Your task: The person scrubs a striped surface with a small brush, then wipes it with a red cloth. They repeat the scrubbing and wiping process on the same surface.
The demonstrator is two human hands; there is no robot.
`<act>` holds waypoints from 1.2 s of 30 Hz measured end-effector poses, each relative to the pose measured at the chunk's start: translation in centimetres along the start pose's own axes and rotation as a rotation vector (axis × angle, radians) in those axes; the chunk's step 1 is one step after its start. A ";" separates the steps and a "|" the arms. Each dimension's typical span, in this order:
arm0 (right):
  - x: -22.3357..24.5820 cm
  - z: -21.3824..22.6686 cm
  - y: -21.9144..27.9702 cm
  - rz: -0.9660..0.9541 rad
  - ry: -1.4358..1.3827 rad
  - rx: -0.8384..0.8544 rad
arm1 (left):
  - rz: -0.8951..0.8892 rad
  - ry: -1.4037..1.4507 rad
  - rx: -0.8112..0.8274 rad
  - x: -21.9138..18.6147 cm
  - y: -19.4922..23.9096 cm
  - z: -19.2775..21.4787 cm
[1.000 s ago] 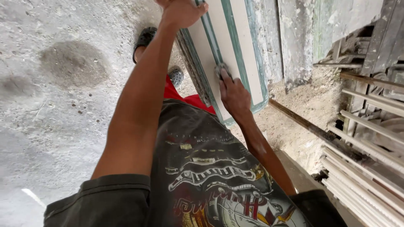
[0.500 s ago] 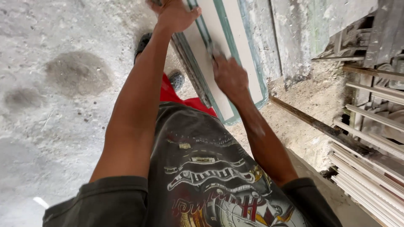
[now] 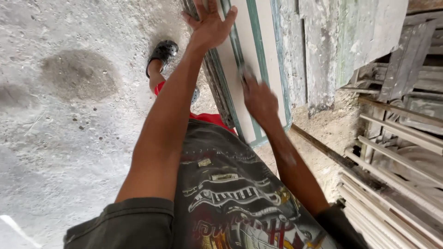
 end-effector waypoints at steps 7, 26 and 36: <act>2.7 1.8 -2.3 0.027 -0.006 -0.074 | -0.067 -0.013 -0.157 -1.1 0.1 1.1; 7.3 6.9 -9.1 0.157 0.032 -0.207 | -0.059 0.235 -0.022 -1.5 2.0 3.0; 11.7 9.4 -14.6 0.119 0.017 -0.148 | 0.131 0.215 -0.284 3.2 -8.8 13.9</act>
Point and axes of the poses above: each hand's wrist, its own y-axis away from the middle knuckle, its own z-axis out of the back of the hand, x = y × z, the point moved 10 cm from there along -y, towards the middle knuckle, and after that the axes turned 10 degrees about -z, right-handed, at the moved point
